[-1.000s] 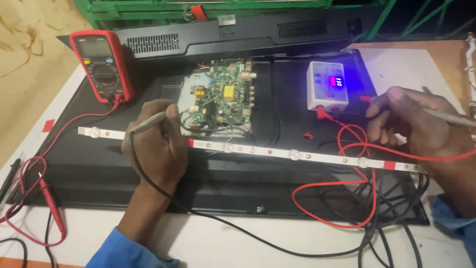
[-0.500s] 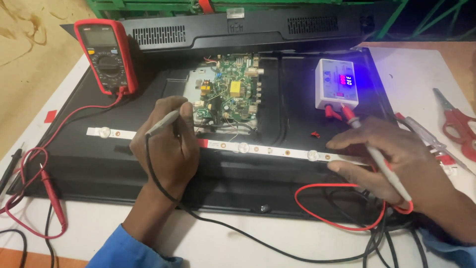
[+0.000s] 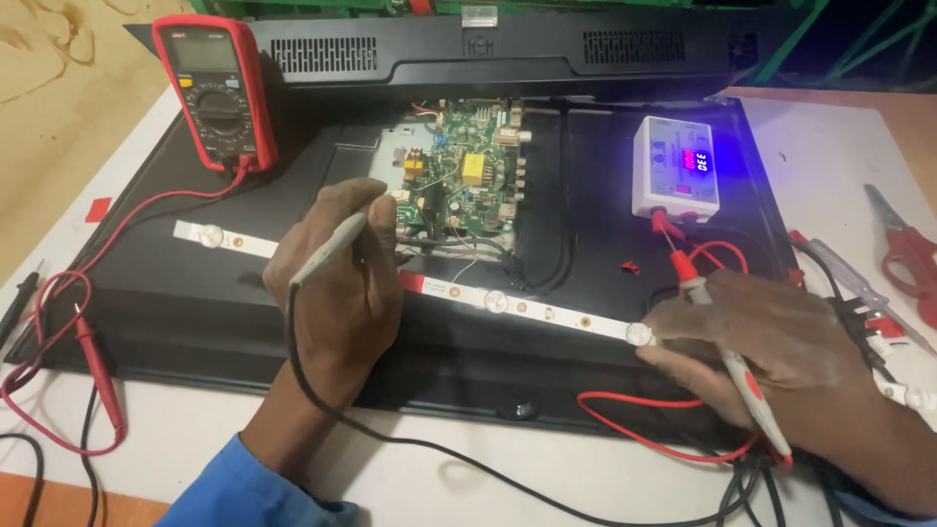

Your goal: Testing LED backlight strips from a television using a dedicated LED tester and multimeter probes to identify faulty components.

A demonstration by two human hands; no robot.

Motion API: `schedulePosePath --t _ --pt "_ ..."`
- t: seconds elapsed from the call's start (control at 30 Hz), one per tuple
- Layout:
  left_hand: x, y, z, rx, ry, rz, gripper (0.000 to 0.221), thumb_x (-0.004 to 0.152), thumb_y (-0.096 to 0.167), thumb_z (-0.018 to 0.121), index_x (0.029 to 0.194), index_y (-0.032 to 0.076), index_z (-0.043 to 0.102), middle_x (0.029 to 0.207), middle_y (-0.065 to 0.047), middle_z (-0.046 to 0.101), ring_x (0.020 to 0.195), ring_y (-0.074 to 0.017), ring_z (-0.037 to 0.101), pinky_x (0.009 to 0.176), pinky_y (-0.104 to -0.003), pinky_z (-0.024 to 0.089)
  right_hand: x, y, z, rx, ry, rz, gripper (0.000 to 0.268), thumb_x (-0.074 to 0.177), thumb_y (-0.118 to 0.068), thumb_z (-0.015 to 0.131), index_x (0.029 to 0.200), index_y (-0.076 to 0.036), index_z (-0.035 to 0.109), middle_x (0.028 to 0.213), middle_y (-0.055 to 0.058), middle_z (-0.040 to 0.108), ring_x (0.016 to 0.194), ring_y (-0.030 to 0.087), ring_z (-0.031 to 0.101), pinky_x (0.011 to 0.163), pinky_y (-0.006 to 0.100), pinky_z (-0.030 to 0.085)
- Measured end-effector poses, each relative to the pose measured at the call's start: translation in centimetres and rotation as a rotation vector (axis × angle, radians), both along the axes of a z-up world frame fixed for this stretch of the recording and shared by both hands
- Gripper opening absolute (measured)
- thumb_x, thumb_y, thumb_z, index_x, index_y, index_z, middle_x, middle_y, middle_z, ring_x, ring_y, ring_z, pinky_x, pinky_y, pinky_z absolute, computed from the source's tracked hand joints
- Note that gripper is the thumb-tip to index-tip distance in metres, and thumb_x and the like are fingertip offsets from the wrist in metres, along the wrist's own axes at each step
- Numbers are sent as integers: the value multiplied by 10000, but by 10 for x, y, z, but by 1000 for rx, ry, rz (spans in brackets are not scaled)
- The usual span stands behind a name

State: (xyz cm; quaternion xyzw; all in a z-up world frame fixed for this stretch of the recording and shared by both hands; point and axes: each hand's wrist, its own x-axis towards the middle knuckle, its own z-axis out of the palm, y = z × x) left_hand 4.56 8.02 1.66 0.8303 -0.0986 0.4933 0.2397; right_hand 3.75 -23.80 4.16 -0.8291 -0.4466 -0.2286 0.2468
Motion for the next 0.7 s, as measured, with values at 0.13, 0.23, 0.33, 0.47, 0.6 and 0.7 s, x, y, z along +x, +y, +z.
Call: schedulePosePath --t 0.13,0.23,0.33,0.47,0.6,0.7 --pt "-2 0 4 44 -113 -6 258 1124 214 497 1125 22 670 1059 -102 750 851 -282 714 880 -413 414 -3 1 -1 19 161 -83 178 786 -200 840 825 -153 672 749 -44 694 609 108 644 612 252 519" --pt "-8 -2 8 5 -155 -19 328 1134 289 430 1177 59 660 925 -59 651 943 -284 555 983 -417 321 -7 1 -2 91 219 -156 129 796 -227 817 801 -160 707 641 -38 664 492 84 553 501 224 431" --pt "-12 -7 7 -20 -211 15 257 1112 245 499 1172 69 676 941 -16 693 978 -272 540 967 -411 317 -14 -1 -2 155 427 -463 148 785 -248 829 784 -140 727 778 -54 743 688 84 651 706 237 471" --pt "-14 -20 -2 -76 -101 -388 272 1076 209 552 1203 -7 658 1116 -155 742 899 -307 664 869 -435 505 -23 5 3 318 609 -578 179 812 -184 842 775 -106 685 748 -19 647 619 107 530 613 243 414" --pt "-24 -44 -15 -204 223 -593 297 1062 273 574 1308 124 647 1236 -96 753 1136 -255 752 1000 -362 555 -24 13 -8 419 737 -607 235 828 -139 865 720 -101 660 706 4 649 561 117 509 570 244 397" --pt "-34 -55 -9 -318 375 -727 374 1072 334 498 1335 104 630 1305 -108 736 1138 -232 763 985 -325 578 -30 20 -6 554 833 -625 162 854 -103 801 824 -66 646 821 44 774 592 150 556 528 288 447"
